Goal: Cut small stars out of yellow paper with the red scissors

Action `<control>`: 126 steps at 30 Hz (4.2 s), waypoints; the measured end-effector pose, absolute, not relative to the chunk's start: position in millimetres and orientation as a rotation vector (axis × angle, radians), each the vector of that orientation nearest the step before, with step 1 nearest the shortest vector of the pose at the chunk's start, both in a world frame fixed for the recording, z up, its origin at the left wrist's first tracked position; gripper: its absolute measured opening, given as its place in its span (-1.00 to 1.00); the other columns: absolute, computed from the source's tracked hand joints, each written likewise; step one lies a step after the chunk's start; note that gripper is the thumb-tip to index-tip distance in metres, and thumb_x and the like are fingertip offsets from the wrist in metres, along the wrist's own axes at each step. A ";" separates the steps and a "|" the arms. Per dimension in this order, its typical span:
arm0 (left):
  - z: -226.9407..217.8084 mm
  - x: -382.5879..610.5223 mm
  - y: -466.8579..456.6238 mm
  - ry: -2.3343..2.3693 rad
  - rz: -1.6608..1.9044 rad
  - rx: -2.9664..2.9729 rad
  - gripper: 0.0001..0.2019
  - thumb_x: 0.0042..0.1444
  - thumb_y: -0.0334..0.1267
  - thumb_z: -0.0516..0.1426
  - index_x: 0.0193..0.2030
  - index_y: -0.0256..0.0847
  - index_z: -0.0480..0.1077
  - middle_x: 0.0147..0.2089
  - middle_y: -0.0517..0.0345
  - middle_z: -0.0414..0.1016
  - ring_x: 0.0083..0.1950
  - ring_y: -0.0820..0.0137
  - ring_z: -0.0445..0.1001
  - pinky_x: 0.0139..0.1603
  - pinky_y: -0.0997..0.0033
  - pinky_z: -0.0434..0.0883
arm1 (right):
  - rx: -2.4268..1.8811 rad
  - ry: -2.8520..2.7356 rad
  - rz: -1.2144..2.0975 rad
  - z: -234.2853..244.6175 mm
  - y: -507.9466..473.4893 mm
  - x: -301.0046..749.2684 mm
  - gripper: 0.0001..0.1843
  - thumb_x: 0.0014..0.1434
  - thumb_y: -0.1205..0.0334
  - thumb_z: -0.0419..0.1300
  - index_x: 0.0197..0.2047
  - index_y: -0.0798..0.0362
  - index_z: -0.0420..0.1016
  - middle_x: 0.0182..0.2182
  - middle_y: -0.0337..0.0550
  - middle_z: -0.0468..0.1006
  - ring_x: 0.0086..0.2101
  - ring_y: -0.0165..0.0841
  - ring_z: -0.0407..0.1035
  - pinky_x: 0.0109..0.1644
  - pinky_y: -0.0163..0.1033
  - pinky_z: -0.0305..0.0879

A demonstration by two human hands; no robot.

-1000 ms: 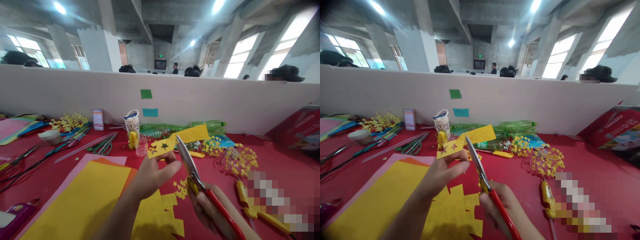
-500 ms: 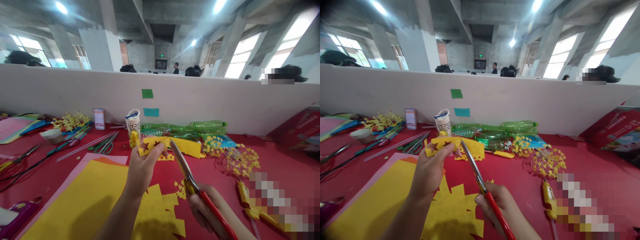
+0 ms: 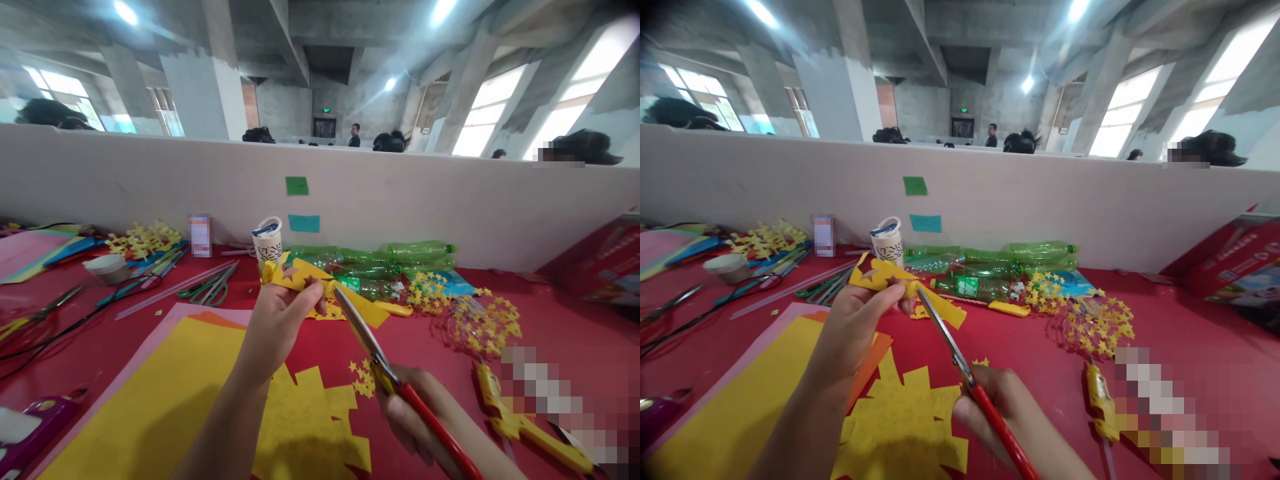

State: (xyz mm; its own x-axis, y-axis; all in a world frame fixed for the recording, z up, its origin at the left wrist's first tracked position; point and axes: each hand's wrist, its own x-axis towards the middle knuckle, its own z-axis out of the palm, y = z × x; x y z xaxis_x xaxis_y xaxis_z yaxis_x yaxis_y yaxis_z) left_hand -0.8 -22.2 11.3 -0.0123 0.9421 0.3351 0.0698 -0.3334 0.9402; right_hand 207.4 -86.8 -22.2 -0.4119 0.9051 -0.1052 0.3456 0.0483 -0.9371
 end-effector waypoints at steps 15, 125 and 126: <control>5.3 10.2 -23.1 0.853 1.454 1.353 -0.75 0.13 -0.26 0.12 -0.55 -0.19 0.44 -0.50 0.17 0.40 -0.35 0.40 0.35 -0.21 0.39 0.28 | -1.349 -1.735 1.424 -29.9 -85.6 202.1 -0.43 0.08 -0.39 -0.05 -0.52 -0.01 0.07 -0.75 -0.41 0.18 -0.76 -0.55 0.04 -0.71 -0.43 -0.12; -0.3 15.0 -25.6 0.878 1.415 1.365 -0.76 0.07 -0.28 0.15 -0.60 -0.18 0.41 -0.45 0.17 0.46 -0.32 0.40 0.40 -0.25 0.43 0.33 | -1.321 -1.738 1.459 -8.1 -89.4 205.1 -0.40 0.07 -0.42 -0.04 -0.51 0.00 0.08 -0.75 -0.41 0.20 -0.76 -0.58 0.02 -0.72 -0.41 -0.16; -0.3 14.3 -25.0 0.868 1.414 1.366 -0.76 0.08 -0.29 0.15 -0.61 -0.18 0.41 -0.45 0.17 0.46 -0.32 0.40 0.39 -0.25 0.43 0.33 | -1.313 -1.748 1.466 -7.7 -89.0 205.9 -0.40 0.08 -0.41 -0.04 -0.52 0.00 0.09 -0.75 -0.41 0.21 -0.76 -0.58 0.03 -0.72 -0.41 -0.16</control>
